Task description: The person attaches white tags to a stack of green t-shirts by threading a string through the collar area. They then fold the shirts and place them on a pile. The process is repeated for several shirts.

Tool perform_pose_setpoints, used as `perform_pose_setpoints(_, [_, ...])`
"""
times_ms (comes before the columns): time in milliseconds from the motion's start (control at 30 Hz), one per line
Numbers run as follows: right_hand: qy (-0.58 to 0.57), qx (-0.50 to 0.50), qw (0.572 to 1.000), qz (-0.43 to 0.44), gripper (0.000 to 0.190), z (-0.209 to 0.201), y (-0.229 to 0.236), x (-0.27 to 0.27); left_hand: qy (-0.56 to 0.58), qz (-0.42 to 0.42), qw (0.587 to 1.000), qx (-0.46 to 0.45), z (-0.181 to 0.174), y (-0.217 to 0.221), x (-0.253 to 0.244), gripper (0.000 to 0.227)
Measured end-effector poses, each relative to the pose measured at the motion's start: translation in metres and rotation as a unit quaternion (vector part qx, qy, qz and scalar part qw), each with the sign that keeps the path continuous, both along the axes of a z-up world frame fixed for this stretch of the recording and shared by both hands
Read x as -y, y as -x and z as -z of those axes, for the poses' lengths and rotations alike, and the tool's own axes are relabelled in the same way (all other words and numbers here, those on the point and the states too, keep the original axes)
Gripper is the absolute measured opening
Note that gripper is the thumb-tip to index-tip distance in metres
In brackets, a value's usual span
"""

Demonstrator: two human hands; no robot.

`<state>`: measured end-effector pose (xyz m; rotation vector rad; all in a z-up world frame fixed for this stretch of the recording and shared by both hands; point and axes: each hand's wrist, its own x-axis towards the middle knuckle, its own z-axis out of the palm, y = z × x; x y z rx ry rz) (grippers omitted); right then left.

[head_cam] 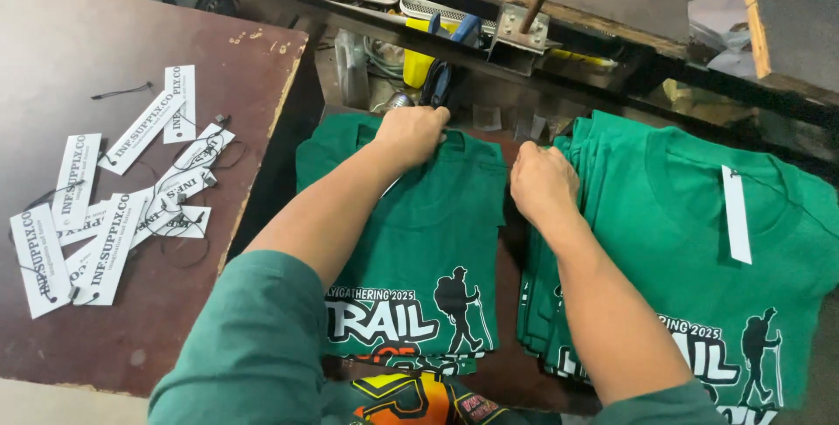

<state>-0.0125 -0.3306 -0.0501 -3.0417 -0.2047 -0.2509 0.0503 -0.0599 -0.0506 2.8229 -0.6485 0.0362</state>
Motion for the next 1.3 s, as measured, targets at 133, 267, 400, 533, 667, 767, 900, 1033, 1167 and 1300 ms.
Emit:
perform_pose_setpoints(133, [0.060,-0.089,0.992,0.072,0.025,-0.002,0.000,-0.003,0.024,0.013,0.974,0.225,0.018,0.015,-0.008,0.015])
perform_pose_setpoints(267, [0.066,-0.143,0.983,0.096,0.035,-0.011,0.005,-0.017,0.053,-0.032,0.978,0.199,0.022,0.014,-0.010,0.023])
perform_pose_setpoints(400, [0.039,-0.120,0.986,0.112,0.036,-0.020,0.006,-0.015,0.092,-0.097,0.991,0.019,-0.002,0.007,-0.021,0.029])
perform_pose_setpoints(533, [0.109,0.132,0.984,0.039,0.021,-0.032,0.017,-0.015,0.055,-0.112,0.986,0.111,0.027,0.001,-0.028,0.028])
perform_pose_setpoints(667, [0.196,0.259,0.946,0.021,0.016,-0.019,0.007,0.003,0.051,-0.146,0.954,0.256,-0.005,0.028,-0.026,0.024])
perform_pose_setpoints(767, [0.142,0.167,0.975,0.030,0.017,-0.034,0.022,-0.012,0.096,-0.259,0.905,0.325,-0.026,0.056,-0.035,0.037])
perform_pose_setpoints(900, [-0.018,0.016,0.999,0.049,0.027,-0.041,0.055,-0.046,0.065,-0.372,0.904,0.201,-0.031,0.116,-0.059,0.037])
perform_pose_setpoints(1033, [-0.150,-0.139,0.968,0.143,0.055,-0.020,0.066,-0.060,0.066,-0.406,0.901,0.135,0.006,0.156,-0.079,0.043])
perform_pose_setpoints(1167, [-0.183,-0.114,0.969,0.122,0.037,-0.004,0.064,-0.055,0.107,-0.396,0.892,0.190,0.029,0.171,-0.093,0.044])
perform_pose_setpoints(1300, [-0.191,-0.091,0.969,0.132,0.035,0.013,0.056,-0.041,0.104,-0.375,0.896,0.215,0.046,0.162,-0.103,0.031])
